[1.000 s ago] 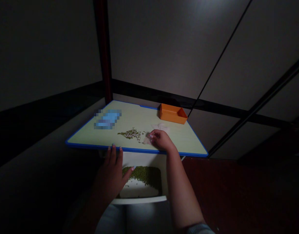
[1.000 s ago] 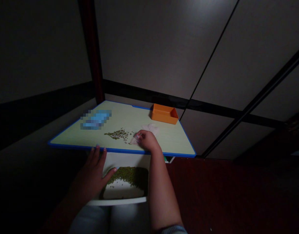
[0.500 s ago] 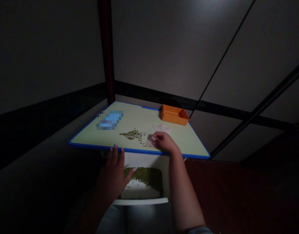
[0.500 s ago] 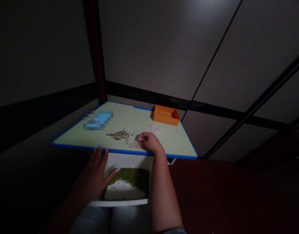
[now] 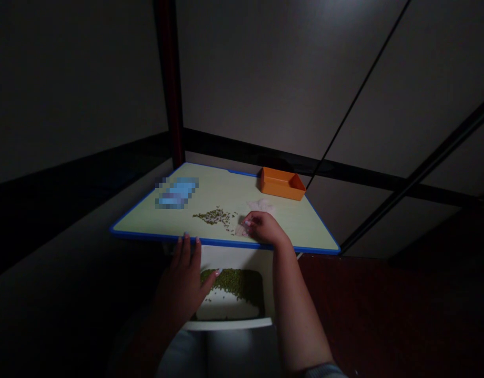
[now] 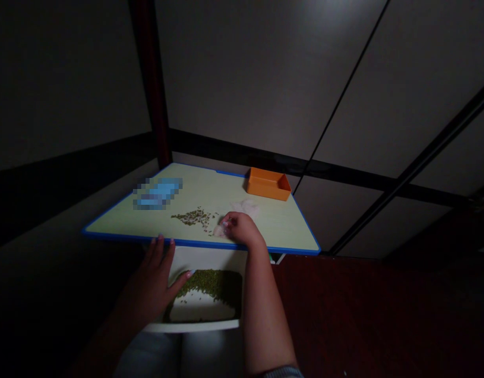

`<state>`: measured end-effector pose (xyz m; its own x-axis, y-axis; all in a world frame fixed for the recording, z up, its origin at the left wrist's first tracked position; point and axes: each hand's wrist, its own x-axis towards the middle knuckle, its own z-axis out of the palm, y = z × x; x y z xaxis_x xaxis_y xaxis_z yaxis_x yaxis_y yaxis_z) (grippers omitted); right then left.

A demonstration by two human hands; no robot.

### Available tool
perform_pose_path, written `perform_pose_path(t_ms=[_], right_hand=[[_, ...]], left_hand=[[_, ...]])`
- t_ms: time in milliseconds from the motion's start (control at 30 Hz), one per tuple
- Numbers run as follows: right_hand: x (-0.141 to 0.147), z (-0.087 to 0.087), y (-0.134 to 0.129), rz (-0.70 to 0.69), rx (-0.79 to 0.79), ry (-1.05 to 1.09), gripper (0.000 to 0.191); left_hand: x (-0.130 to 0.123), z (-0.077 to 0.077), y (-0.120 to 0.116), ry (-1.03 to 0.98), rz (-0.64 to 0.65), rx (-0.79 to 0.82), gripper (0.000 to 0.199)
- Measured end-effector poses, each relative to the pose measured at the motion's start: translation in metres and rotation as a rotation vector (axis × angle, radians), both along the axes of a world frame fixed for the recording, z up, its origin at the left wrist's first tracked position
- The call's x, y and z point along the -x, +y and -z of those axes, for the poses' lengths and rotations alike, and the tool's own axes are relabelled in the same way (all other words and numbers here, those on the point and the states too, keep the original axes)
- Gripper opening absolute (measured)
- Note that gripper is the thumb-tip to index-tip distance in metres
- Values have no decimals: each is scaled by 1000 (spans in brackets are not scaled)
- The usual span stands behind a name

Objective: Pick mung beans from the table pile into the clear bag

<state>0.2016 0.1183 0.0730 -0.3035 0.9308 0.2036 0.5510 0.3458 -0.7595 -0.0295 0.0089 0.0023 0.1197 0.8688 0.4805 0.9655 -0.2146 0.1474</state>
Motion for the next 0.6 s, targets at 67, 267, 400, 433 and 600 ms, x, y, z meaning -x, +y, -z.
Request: perform_pose_path(t_ms=[67, 267, 400, 433, 600], right_hand=[[0, -1, -1, 28, -26, -56, 15], [3, -2, -2, 61, -87, -129, 19], [3, -3, -3, 17, -57, -98, 20], [3, -3, -4, 24, -58, -107, 21], [5, -6, -4, 115, -116, -170, 20]], left_hand=[[-1, 0, 0, -3, -7, 4, 81], [-2, 0, 0, -7, -16, -3, 81], [-1, -1, 0, 6, -14, 8, 82], [-1, -1, 0, 9, -13, 13, 82], [-1, -2, -1, 8, -8, 21, 81]])
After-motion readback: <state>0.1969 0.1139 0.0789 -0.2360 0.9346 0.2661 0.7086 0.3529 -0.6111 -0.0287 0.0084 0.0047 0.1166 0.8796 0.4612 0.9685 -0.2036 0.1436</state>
